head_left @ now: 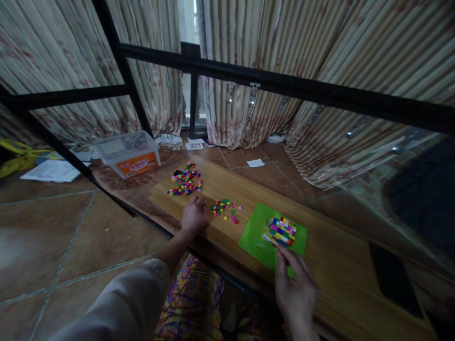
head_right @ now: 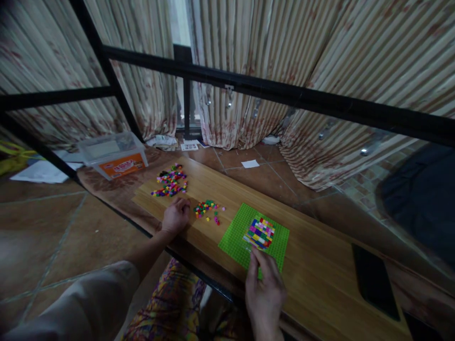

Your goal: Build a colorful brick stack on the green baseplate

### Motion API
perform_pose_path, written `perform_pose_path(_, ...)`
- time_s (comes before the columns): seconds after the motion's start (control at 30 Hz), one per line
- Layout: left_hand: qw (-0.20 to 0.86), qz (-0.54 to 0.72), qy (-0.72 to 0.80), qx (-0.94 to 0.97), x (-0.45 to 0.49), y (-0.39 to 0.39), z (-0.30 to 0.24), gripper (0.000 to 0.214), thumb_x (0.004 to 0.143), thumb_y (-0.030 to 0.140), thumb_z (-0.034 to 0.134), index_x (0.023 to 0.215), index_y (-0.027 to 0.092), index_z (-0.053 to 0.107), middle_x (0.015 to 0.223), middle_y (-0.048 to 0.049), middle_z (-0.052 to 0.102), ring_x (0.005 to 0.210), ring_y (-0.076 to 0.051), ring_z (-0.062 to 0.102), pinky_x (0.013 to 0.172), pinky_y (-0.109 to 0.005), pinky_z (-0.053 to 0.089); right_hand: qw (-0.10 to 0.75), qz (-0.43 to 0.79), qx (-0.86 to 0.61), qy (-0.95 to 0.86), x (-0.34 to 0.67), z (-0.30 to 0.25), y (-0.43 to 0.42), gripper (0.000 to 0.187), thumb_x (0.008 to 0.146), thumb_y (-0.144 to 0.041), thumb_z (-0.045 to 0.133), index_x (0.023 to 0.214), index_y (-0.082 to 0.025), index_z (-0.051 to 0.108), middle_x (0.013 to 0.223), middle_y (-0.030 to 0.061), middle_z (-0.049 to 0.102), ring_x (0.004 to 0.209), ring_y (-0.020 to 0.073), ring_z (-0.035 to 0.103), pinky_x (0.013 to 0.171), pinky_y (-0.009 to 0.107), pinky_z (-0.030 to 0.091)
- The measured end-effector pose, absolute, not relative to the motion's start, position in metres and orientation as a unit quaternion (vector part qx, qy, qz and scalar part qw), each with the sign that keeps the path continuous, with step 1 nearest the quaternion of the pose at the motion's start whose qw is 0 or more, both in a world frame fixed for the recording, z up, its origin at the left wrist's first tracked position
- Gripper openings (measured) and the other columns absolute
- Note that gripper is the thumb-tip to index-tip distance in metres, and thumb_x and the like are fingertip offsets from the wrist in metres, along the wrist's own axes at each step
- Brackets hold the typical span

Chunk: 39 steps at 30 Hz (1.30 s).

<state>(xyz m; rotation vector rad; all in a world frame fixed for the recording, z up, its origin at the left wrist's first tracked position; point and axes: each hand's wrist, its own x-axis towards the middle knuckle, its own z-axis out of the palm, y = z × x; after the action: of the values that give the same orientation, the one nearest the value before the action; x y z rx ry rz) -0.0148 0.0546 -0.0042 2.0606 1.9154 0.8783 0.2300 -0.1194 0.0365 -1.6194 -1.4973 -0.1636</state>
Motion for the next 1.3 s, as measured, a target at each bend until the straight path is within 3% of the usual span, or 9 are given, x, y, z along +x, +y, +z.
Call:
perform_pose_path(0.27,0.117,0.306,0.637,0.697,-0.014,0.054,-0.005,0.020,0.085,0.018,0.044,0.085,0.020,0.064,0.092,-0.0055,0.061,0.086,-0.016,0.059,0.074,-0.026,0.044,0.420,0.069,-0.645,-0.634,0.174,0.018,-0.072,0.027,0.094,-0.029,0.044,0.096,-0.019,0.068,0.089,0.0073,0.070,0.082,0.0184,0.064,0.074,0.031,0.050)
perform_pose_path(0.97,0.116,0.284,0.651,0.694,-0.012,0.051,-0.005,0.019,0.088,0.021,0.043,0.086,0.021,0.062,0.092,-0.0053,0.061,0.086,-0.016,0.059,0.073,-0.026,0.044,0.354,0.031,-0.645,-0.677,0.177,-0.004,0.043,0.027,0.087,-0.017,0.046,0.095,-0.018,0.072,0.087,0.0089,0.064,0.085,0.0215,0.056,0.079,0.034,0.042)
perform_pose_path(1.3,0.118,0.293,0.648,0.693,-0.014,0.052,-0.002,0.019,0.087,0.019,0.044,0.082,0.021,0.062,0.089,-0.0052,0.061,0.083,-0.016,0.059,0.073,-0.025,0.044,0.361,0.040,-0.628,-0.688,0.170,0.017,0.027,0.023,0.091,-0.026,0.047,0.085,-0.020,0.068,0.086,0.0079,0.064,0.086,0.0212,0.055,0.079,0.034,0.043)
